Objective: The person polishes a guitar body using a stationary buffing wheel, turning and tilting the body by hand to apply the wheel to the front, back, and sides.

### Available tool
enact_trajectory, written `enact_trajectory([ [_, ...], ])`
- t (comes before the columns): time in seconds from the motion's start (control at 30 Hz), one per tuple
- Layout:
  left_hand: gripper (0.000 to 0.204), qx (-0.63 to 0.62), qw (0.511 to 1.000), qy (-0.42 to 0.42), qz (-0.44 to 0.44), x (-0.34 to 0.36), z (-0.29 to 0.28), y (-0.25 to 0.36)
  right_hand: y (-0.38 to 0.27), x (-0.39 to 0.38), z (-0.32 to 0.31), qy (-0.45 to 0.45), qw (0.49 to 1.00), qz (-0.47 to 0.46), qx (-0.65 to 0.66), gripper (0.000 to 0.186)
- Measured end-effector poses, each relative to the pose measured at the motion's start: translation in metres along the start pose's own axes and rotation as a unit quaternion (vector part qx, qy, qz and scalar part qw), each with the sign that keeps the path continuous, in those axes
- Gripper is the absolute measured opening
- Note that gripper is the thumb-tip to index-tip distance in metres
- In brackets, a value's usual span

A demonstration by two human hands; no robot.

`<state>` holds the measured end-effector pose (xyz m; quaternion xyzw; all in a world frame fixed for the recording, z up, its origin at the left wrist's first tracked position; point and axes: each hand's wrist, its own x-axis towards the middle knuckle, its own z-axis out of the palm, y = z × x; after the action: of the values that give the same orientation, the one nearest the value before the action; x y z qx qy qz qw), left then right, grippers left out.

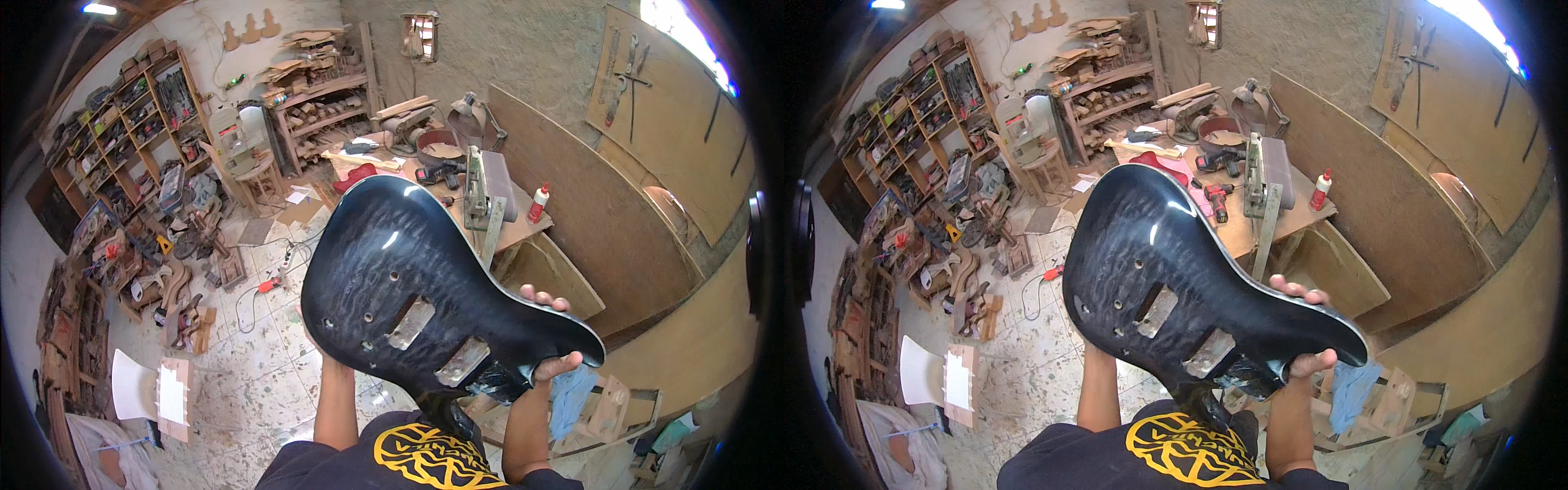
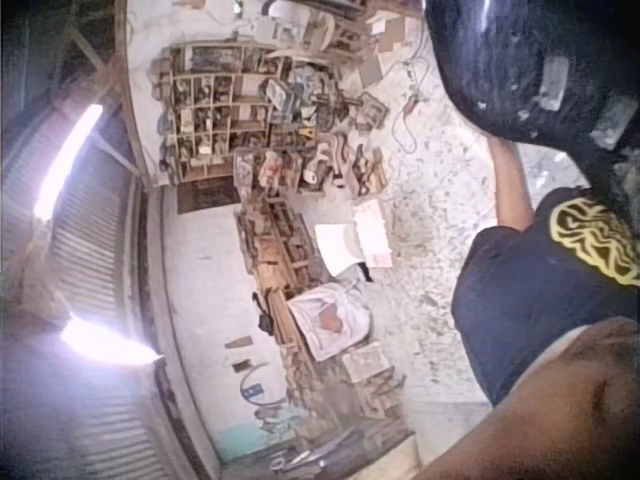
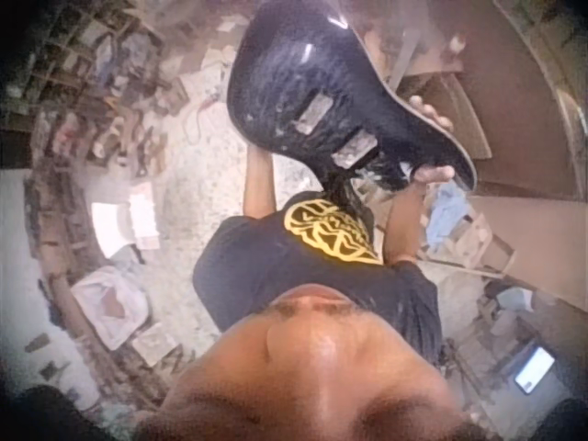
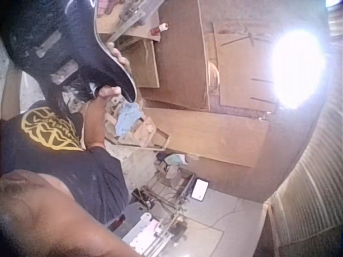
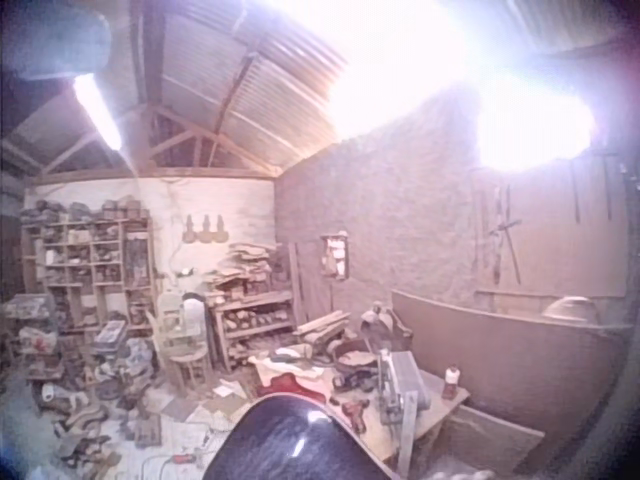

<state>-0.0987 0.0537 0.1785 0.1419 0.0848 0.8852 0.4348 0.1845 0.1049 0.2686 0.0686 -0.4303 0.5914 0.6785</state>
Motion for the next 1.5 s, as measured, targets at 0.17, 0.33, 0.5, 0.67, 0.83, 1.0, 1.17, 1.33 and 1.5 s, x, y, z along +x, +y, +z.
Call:
enact_trajectory([
  [0.17, 0.069, -0.027, 0.998, -0.019, -0.062, 0.0, 0.009, -0.019, -0.02, 0.025, 0.008, -0.012, 0.996, -0.09, 0.01, 0.066],
  [0.33, 0.072, 0.014, 0.982, 0.059, -0.179, -0.007, -0.004, -0.018, -0.045, 0.032, 0.018, -0.003, 0.992, -0.122, 0.031, 0.053],
  [0.5, 0.054, 0.409, 0.881, 0.167, 0.168, -0.01, 0.044, 0.02, -0.062, 0.028, 0.025, 0.0, 0.991, -0.134, -0.011, 0.053],
  [0.67, 0.063, 0.638, 0.643, -0.389, 0.171, -0.079, 0.231, 0.054, -0.064, 0.021, 0.024, 0.005, 0.99, -0.119, -0.075, 0.052],
  [0.83, 0.039, 0.661, 0.403, -0.589, 0.23, -0.126, 0.301, 0.031, -0.072, 0.022, 0.009, -0.027, 0.991, -0.106, -0.078, 0.055],
  [1.0, 0.019, 0.752, 0.279, -0.533, 0.269, -0.136, 0.311, 0.024, -0.047, 0.021, 0.021, 0.008, 0.993, -0.107, -0.048, 0.053],
  [1.17, 0.019, 0.733, 0.128, -0.64, 0.192, -0.145, 0.32, 0.017, -0.056, 0.021, 0.029, -0.015, 0.987, -0.135, -0.09, 0.055],
  [1.33, 0.037, 0.7, 0.378, -0.591, 0.132, -0.118, 0.282, 0.005, -0.064, 0.006, 0.013, -0.021, 0.99, -0.111, -0.078, 0.055],
  [1.5, 0.097, 0.73, 0.64, -0.225, 0.082, 0.023, 0.092, 0.033, -0.069, -0.003, 0.016, -0.043, 0.994, -0.065, -0.074, 0.056],
])
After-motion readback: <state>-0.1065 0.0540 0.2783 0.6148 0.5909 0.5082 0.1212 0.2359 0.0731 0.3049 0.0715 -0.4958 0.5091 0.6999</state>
